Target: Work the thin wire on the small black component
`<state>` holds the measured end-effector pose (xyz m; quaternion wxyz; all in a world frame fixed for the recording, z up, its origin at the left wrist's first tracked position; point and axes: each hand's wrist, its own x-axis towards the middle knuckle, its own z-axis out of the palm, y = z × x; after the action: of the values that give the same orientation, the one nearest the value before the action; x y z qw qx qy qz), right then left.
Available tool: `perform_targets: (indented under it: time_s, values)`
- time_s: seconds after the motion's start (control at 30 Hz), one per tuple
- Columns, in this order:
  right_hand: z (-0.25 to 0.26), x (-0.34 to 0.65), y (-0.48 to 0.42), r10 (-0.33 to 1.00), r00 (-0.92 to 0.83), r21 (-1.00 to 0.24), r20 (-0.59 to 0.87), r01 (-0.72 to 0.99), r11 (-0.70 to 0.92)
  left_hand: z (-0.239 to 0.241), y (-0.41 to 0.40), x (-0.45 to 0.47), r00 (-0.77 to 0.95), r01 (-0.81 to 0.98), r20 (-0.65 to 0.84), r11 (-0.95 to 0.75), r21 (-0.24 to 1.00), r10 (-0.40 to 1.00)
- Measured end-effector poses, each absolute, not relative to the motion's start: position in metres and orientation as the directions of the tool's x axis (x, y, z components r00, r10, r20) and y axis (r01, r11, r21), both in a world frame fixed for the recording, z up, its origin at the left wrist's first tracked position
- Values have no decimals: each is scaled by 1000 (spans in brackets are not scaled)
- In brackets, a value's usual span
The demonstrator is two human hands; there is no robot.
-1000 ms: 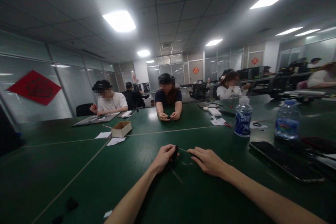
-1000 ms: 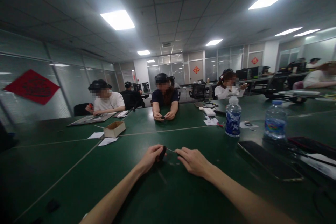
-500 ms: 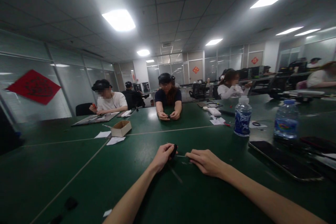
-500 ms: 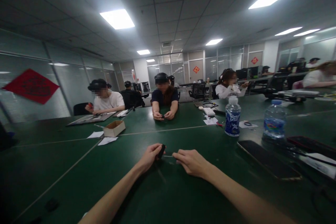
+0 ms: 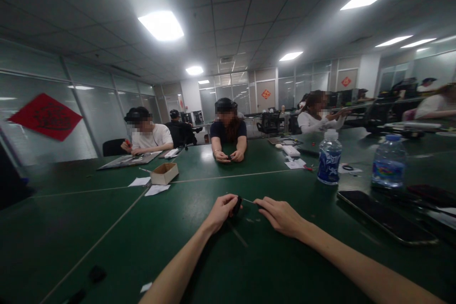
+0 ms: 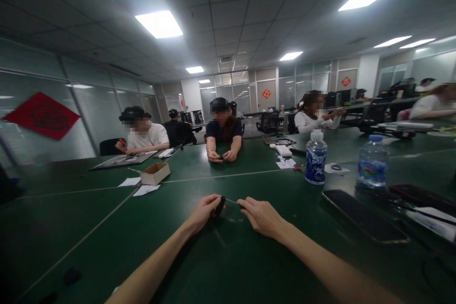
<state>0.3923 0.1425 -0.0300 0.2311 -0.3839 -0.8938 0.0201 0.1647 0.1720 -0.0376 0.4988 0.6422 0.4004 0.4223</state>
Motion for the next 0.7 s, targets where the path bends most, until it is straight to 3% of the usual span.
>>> perform_targets:
  time_s: [0.7]
  values:
    - [-31,392,144,680,-614,-198,400,667,718,-36,169,162,373,148,139,-207,967,917]
